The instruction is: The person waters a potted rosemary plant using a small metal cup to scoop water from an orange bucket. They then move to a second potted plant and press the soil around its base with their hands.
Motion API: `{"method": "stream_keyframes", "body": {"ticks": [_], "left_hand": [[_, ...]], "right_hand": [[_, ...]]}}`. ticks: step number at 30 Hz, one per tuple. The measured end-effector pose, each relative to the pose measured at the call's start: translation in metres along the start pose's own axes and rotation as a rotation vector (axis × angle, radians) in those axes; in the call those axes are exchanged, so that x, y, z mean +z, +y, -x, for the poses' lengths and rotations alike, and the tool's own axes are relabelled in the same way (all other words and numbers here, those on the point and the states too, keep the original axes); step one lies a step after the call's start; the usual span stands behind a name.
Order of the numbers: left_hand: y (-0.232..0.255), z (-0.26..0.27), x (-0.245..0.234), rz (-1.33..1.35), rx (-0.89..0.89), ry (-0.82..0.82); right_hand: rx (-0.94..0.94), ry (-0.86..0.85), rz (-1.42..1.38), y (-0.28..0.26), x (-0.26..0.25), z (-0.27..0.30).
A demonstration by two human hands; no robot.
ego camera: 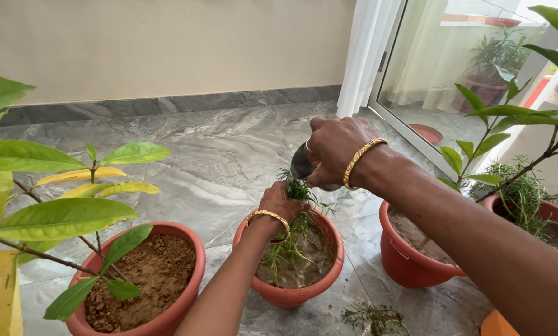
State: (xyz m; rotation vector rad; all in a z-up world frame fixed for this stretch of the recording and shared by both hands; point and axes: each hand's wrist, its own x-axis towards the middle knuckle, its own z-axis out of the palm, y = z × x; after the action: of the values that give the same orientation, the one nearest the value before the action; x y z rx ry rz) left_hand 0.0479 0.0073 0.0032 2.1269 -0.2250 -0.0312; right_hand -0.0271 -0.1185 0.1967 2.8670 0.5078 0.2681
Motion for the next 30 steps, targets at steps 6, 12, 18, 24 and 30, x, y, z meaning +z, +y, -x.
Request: {"method": "stream_keyframes", "body": {"ticks": [6,12,18,24,30], "left_hand": [[0.008,0.008,-0.007,-0.010,0.004,-0.003],[-0.010,-0.009,-0.004,0.089,0.023,-0.032],[-0.009,-0.001,-0.013,0.254,0.000,-0.078],[-0.005,0.003,-0.014,0.240,-0.003,-0.054],[-0.006,-0.009,-0.003,0.092,-0.011,-0.073]], "right_hand": [[0.023,0.006,0.038,0.002,0.008,-0.005],[0.010,-0.016,0.074,0.005,0.013,-0.001],[0.029,-0.037,0.096,0.013,0.017,0.001],[0.016,-0.041,0.085,0.009,0.019,0.003],[-0.039,-0.002,0.079,-0.003,0.009,0.002]]}}
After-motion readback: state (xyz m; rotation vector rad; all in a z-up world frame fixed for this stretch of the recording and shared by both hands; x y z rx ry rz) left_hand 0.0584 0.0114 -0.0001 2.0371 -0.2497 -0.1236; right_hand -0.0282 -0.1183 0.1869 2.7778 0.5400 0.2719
